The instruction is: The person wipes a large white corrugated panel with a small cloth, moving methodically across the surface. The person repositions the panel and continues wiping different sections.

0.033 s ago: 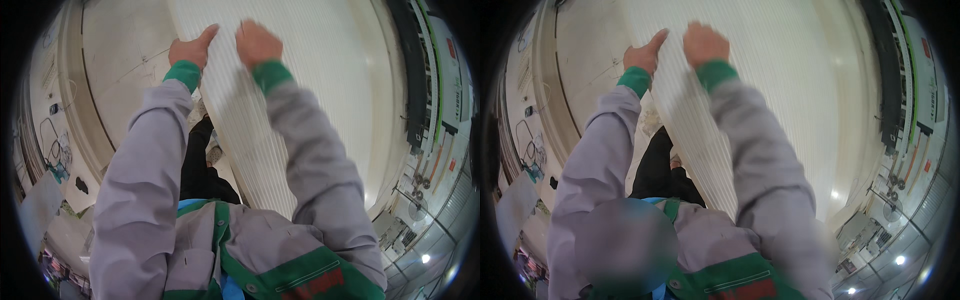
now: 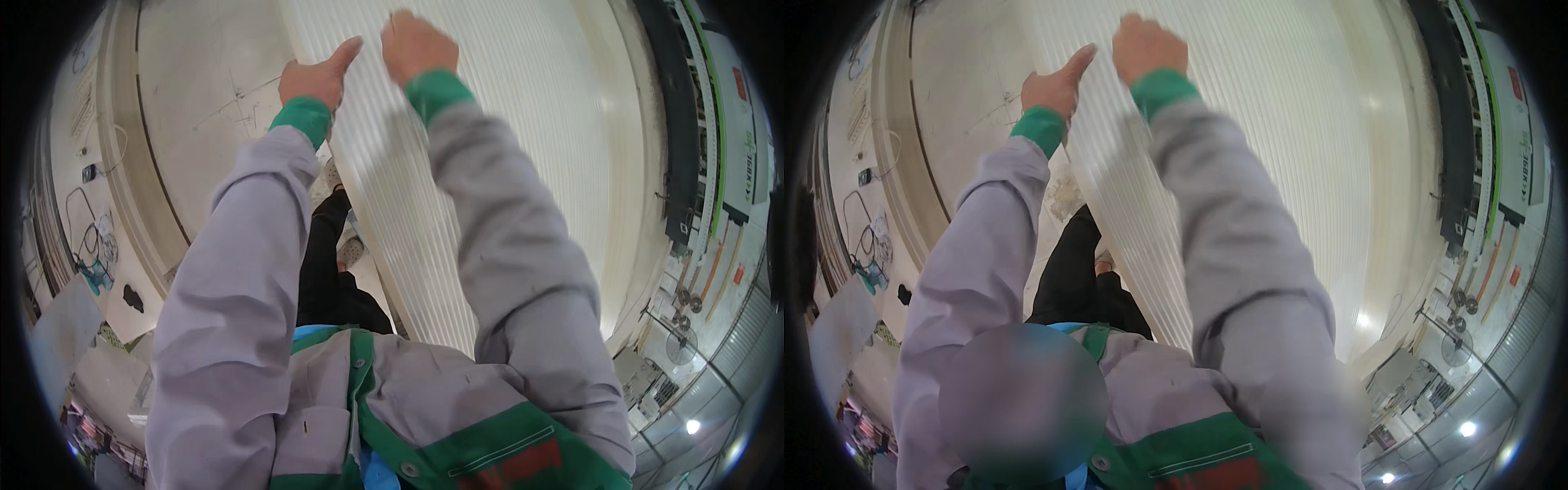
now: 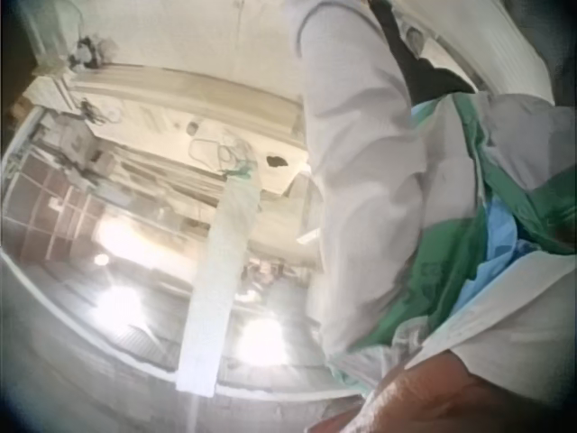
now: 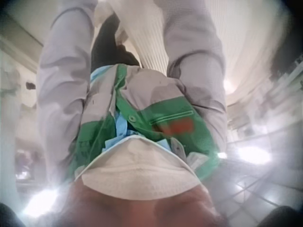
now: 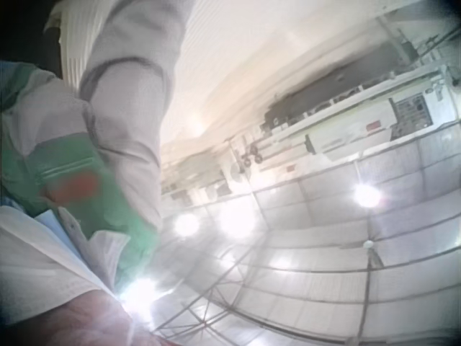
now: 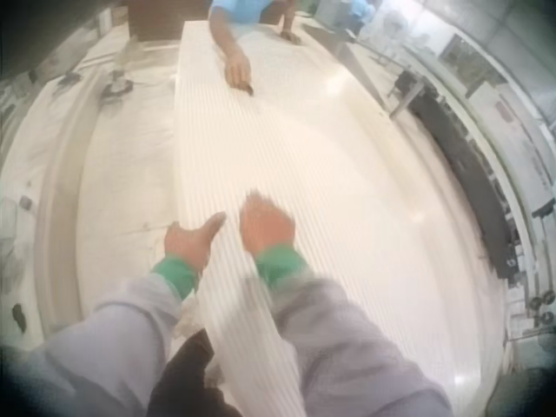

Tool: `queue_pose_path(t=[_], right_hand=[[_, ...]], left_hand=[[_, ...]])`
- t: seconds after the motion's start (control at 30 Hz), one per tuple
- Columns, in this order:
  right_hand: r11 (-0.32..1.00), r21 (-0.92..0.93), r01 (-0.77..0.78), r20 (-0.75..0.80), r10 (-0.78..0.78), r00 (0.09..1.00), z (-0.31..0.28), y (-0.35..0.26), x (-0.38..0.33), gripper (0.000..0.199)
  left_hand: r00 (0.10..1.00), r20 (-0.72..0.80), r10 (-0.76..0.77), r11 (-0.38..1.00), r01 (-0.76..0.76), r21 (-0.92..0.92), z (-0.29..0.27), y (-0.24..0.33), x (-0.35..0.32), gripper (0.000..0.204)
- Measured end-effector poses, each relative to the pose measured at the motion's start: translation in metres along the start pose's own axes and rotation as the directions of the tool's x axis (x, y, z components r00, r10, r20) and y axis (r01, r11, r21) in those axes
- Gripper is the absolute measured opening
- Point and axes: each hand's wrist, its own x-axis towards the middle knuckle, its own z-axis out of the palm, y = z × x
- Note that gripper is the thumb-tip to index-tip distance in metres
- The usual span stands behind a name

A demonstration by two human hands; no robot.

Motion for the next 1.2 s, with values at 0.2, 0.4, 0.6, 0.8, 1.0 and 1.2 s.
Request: queue_pose_path(t=[0.2,0.4,0.6,0.8,1.0,1.2], right_hand=[[0.997,-0.055,-0.047,0.116,0.053,0.992,-0.006,0.006,-0.008,0.03],[0.997,0.079,0.025,-0.112,-0.017,0.994,-0.065,0.068,-0.304,0.019],[0.961,-0.168,-0.219,0.139,0.243,0.96,-0.136,0.106,-0.562,0.018],[0.939,-0.156,-0.305,0.179,0.331,0.927,-0.166,0.117,-0.62,0.018],[0.967,-0.067,-0.245,0.131,0.252,0.959,-0.148,0.13,-0.571,0.018],[0.994,0.016,-0.106,-0.02,0.106,0.994,-0.106,0.109,-0.439,0.021]], left_hand=[[1.0,0.014,-0.002,0.998,0.001,0.055,0.008,0.001,0.021,0.099],[0.983,0.143,0.115,0.993,-0.114,-0.013,0.013,-0.005,0.029,0.086],[0.972,0.165,0.17,0.985,-0.17,-0.013,0.015,-0.011,0.034,0.08],[0.964,0.182,0.192,0.979,-0.201,0.03,0.016,-0.016,0.051,0.075],[0.964,0.191,0.183,0.979,-0.197,0.057,0.017,-0.021,0.065,0.07],[0.975,0.168,0.143,0.989,-0.145,0.001,0.023,-0.026,0.069,0.07]])
